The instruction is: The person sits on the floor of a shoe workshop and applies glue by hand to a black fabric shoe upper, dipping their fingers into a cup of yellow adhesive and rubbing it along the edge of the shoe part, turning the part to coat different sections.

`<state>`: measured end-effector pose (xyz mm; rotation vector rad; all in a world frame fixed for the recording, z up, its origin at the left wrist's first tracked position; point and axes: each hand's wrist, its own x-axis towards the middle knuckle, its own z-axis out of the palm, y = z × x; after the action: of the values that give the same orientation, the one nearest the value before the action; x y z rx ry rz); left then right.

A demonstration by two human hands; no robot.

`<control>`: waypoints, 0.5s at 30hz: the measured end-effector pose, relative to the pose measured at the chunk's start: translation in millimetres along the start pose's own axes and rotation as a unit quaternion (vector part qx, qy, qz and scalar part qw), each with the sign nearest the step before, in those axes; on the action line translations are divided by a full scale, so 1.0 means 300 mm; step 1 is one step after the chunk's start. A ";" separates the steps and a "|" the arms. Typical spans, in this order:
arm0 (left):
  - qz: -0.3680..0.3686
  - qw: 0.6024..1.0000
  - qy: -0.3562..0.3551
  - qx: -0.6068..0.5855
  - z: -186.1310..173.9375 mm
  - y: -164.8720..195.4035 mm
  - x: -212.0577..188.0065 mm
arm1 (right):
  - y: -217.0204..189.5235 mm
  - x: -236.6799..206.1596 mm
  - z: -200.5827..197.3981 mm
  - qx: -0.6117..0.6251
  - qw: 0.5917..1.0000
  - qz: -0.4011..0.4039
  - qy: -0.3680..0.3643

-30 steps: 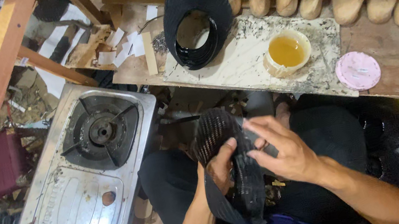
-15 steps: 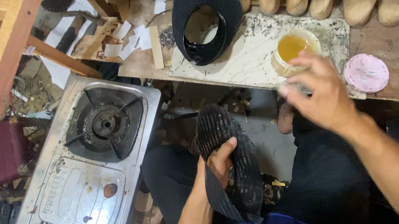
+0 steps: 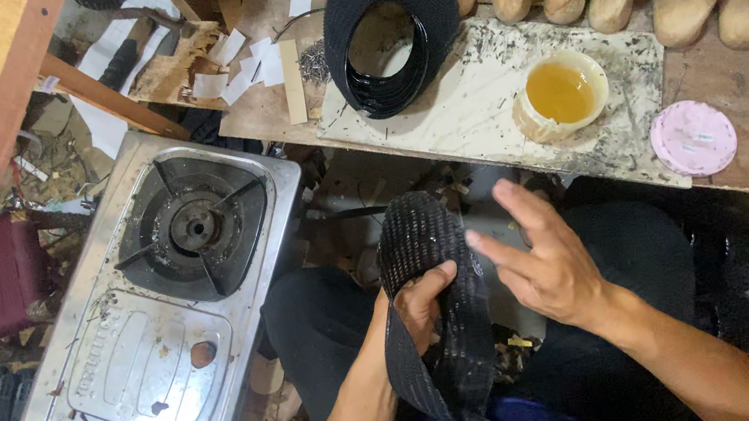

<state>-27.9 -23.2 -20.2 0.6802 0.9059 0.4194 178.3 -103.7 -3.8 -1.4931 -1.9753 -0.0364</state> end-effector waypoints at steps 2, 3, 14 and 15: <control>-0.009 0.999 0.000 -0.045 0.008 0.021 -0.011 | -0.002 0.006 -0.007 -0.008 1.000 -0.016 -0.020; 0.000 0.997 -0.008 -0.079 0.011 0.029 -0.014 | -0.002 0.010 -0.008 -0.003 1.000 -0.020 -0.020; 0.037 0.996 0.075 -0.037 -0.020 0.001 0.015 | -0.047 0.006 0.010 0.114 0.993 0.040 -0.006; 0.063 0.993 0.059 -0.079 -0.019 -0.011 0.023 | -0.068 0.004 0.016 0.171 0.982 0.081 -0.005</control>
<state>-28.5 -19.3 -28.9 0.5737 0.9322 0.6427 158.1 -107.9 0.2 -1.4193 -1.7534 0.3636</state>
